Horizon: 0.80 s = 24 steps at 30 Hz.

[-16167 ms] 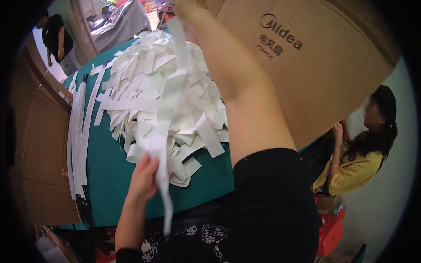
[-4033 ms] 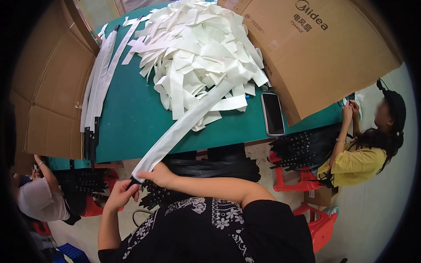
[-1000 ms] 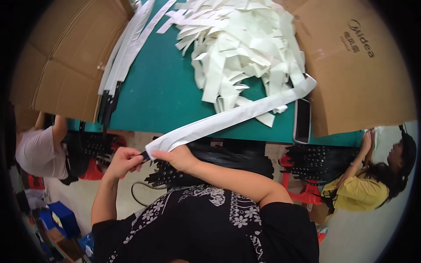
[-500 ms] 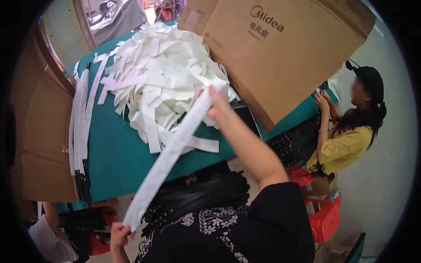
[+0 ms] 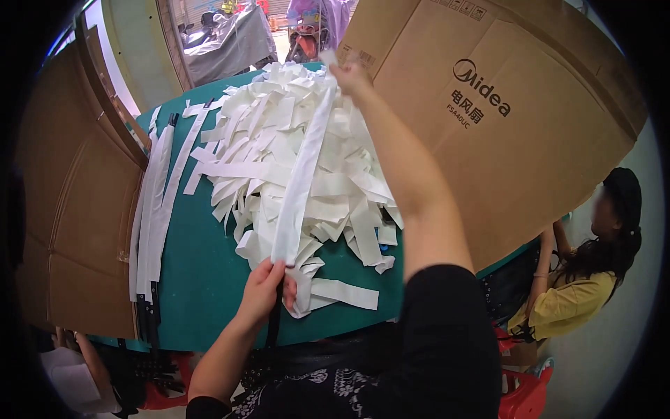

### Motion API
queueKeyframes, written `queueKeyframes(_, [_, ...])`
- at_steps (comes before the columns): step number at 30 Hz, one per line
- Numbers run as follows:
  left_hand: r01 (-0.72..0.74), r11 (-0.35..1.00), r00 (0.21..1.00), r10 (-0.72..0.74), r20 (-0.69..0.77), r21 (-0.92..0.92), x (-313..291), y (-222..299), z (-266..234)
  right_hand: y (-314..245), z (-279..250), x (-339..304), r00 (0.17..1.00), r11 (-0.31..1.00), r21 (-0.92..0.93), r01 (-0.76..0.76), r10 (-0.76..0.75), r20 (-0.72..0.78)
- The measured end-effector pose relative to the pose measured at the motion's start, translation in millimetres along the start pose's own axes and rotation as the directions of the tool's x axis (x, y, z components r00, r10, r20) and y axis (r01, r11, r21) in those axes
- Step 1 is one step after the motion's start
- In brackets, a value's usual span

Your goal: The worker is attaching white protective strips to black belts and trimming them with scissors at a factory workbench.

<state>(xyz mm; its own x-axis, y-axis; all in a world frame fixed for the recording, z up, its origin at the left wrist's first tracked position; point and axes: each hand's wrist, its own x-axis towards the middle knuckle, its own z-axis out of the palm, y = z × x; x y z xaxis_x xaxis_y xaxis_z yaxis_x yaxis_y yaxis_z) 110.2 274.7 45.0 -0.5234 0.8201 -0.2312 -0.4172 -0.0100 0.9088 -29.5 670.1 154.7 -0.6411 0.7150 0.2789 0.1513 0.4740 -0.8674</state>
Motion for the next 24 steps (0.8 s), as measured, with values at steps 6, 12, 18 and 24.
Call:
queueKeyframes(6, [0.093, 0.985, 0.995, -0.098, -0.025, -0.143, 20, -20, -15, 31, -3, -240, 0.644, 0.937, -0.193, -0.293, 0.342, 0.685])
queueKeyframes(12, [0.114, 0.985, 0.993, -0.117, -0.018, -0.129, 32, -27, -11, 45, 43, -332, 0.761, 0.774, 0.331, -0.540, 0.281, 0.585])
queueKeyframes(18, [0.170, 0.984, 0.982, -0.163, -0.099, 0.058, -15, -39, -26, 51, 57, -336, 0.881, 0.849, 0.340, -0.405, 0.263, 0.393])
queueKeyframes(24, [0.152, 0.988, 0.977, -0.151, -0.153, -0.010, -22, -43, -23, 44, 51, -334, 0.784, 0.895, 0.180, -0.409, 0.243, 0.572])
